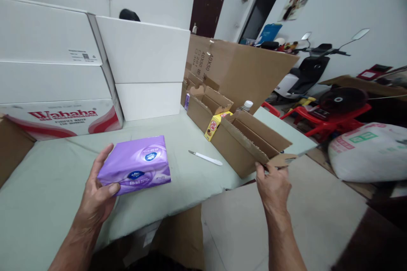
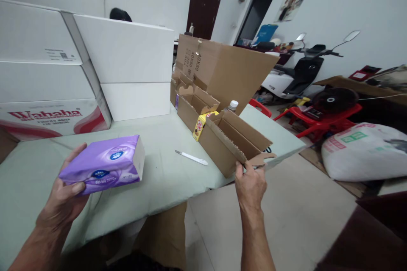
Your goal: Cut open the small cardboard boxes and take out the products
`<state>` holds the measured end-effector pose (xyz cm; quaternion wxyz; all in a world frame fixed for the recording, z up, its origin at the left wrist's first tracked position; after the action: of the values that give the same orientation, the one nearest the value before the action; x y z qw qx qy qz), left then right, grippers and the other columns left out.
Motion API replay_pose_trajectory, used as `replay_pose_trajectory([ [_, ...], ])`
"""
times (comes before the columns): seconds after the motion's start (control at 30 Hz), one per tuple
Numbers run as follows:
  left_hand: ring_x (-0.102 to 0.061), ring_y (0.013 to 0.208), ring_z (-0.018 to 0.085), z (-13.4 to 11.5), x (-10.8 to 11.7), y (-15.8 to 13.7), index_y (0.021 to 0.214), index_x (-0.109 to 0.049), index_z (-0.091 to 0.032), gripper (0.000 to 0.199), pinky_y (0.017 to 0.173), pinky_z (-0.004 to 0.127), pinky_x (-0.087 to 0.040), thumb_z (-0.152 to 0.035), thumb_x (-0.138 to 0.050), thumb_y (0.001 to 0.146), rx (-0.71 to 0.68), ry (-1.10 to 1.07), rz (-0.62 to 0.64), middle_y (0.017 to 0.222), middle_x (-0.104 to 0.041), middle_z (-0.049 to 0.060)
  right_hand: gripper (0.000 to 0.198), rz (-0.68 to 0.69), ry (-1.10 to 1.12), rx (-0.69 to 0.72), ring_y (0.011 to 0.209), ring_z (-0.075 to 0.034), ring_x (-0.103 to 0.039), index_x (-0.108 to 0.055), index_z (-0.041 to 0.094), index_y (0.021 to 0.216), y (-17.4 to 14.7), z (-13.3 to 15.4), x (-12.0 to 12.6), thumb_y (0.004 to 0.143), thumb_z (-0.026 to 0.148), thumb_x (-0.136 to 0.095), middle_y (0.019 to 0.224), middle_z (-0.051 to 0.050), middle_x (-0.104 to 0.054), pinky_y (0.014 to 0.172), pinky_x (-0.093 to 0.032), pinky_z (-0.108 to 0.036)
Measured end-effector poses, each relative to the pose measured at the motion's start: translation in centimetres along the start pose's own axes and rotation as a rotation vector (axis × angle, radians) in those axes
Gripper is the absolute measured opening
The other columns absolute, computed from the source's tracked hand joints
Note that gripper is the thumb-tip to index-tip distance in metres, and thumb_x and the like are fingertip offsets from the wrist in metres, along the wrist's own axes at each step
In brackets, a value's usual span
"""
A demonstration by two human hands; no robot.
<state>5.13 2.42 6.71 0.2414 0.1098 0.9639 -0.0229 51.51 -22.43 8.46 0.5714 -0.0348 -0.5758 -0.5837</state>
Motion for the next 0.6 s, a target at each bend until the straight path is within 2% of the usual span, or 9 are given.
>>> replay_pose_trajectory([
  [0.23,-0.073,0.111,0.035,0.4,0.0,-0.1,0.147,-0.057,-0.032,0.104,0.092,0.044,-0.065,-0.037,-0.099,0.052,0.029,0.035,0.013,0.138,-0.066,0.010,0.047,0.094,0.104,0.020,0.091,-0.031,-0.056,-0.081,0.013,0.102,2.4,3.8,-3.8,0.086,0.044,-0.049,0.098,-0.019,-0.061,0.080,-0.047,-0.044],
  [0.6,-0.067,0.122,0.036,1.6,0.7,0.3,0.146,-0.059,-0.030,0.104,0.090,0.035,-0.063,-0.037,-0.100,0.050,0.031,0.046,-0.042,0.144,-0.061,0.011,0.048,0.257,0.212,0.087,0.097,-0.030,-0.059,-0.075,0.010,0.122,7.0,10.8,-11.1,0.089,0.035,-0.051,0.111,-0.021,-0.062,0.092,-0.049,-0.045],
])
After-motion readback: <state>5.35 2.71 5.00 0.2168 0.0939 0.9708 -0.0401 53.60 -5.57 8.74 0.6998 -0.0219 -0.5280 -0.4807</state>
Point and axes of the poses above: each hand's wrist, its own y-axis towards the middle knuckle, its own x-axis out of the back of the hand, z = x × y, the point moved 9 cm from there along y, towards the middle knuckle
